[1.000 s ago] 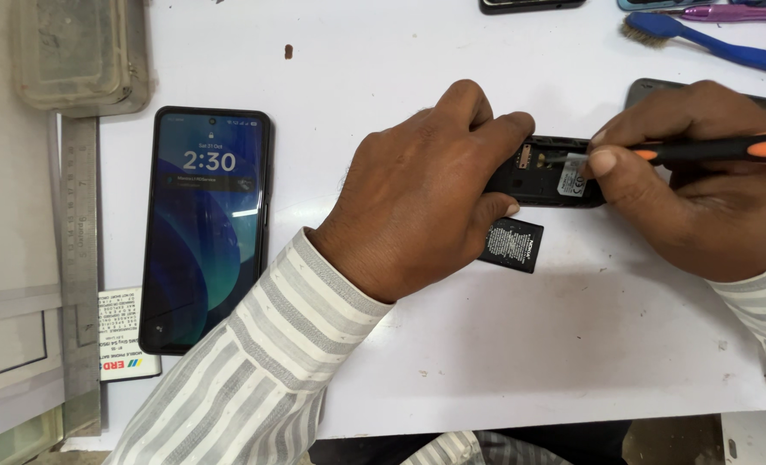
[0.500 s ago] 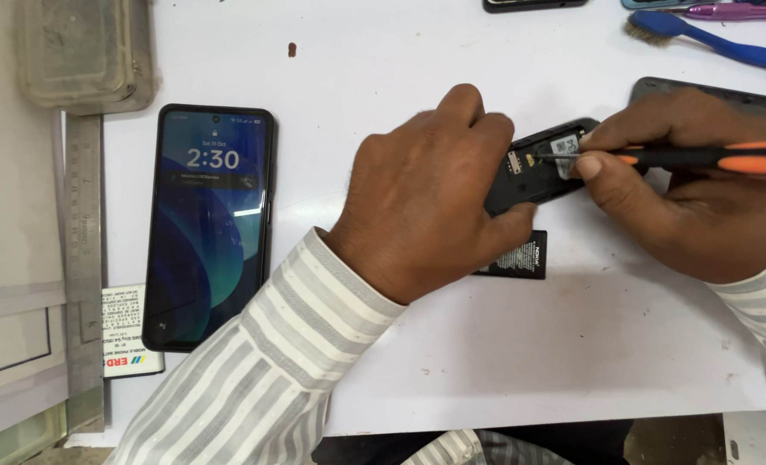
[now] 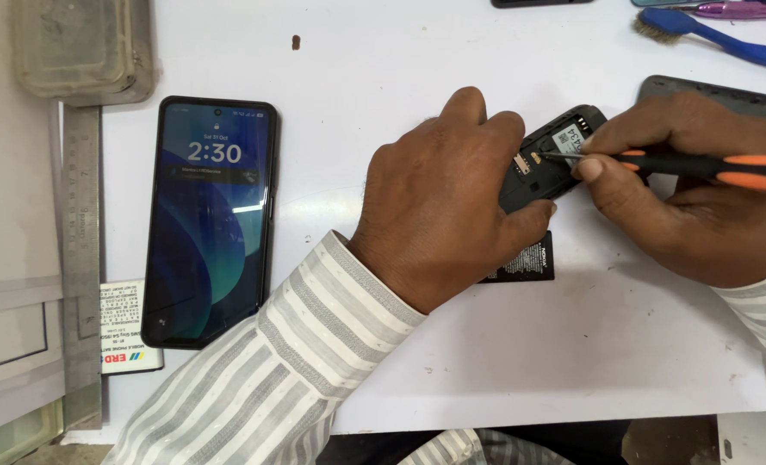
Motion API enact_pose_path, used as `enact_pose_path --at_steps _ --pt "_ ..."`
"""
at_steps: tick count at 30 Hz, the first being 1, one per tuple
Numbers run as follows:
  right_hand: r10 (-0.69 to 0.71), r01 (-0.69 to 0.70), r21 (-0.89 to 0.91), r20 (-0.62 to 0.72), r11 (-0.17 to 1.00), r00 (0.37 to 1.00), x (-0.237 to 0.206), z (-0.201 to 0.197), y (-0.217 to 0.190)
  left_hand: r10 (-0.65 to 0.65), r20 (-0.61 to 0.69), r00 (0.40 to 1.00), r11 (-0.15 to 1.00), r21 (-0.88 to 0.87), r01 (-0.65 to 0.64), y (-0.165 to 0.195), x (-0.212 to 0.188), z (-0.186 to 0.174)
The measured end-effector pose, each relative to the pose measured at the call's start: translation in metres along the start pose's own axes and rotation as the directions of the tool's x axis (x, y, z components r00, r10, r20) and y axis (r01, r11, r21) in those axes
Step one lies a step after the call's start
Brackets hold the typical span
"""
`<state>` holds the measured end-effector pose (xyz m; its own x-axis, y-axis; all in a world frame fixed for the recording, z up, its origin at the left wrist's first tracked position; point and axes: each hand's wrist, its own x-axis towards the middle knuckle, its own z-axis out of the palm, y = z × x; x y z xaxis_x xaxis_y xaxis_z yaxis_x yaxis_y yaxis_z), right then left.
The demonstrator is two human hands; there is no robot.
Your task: The person disassembles a Nokia feature phone on a white workbench, using a screwdriver to work on the internal components and a blue spudger to pry at the phone. They remove the back cover and battery, then brush the cover and phone body with a toothbrush before setting the parts down.
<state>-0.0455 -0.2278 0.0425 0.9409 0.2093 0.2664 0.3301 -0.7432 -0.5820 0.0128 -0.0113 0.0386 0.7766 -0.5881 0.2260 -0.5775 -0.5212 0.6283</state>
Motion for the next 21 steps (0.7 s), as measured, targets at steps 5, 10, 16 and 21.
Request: enact_pose_path --at_steps 5,10,16,21 --pt "0.078 -0.078 -0.006 0.019 0.997 0.997 -0.0027 -0.0008 -0.0032 -0.02 0.023 1.0 1.0 -0.003 0.02 0.0007 0.0009 0.0004" --pt "0.017 -0.017 0.015 0.016 1.0 1.0 -0.0019 -0.0011 -0.0018 -0.016 0.029 0.999 1.0 -0.005 0.017 0.0003 0.0014 0.0014" --pt "0.045 -0.045 0.015 0.021 0.999 0.999 -0.0005 0.0007 -0.0013 0.006 0.014 1.0 1.0 -0.008 -0.006 -0.0006 0.0012 0.0032" --pt "0.05 -0.051 0.016 0.044 0.999 0.998 0.0005 0.001 -0.0033 0.027 -0.007 1.0 0.999 -0.025 -0.028 -0.0009 0.0007 0.0032"
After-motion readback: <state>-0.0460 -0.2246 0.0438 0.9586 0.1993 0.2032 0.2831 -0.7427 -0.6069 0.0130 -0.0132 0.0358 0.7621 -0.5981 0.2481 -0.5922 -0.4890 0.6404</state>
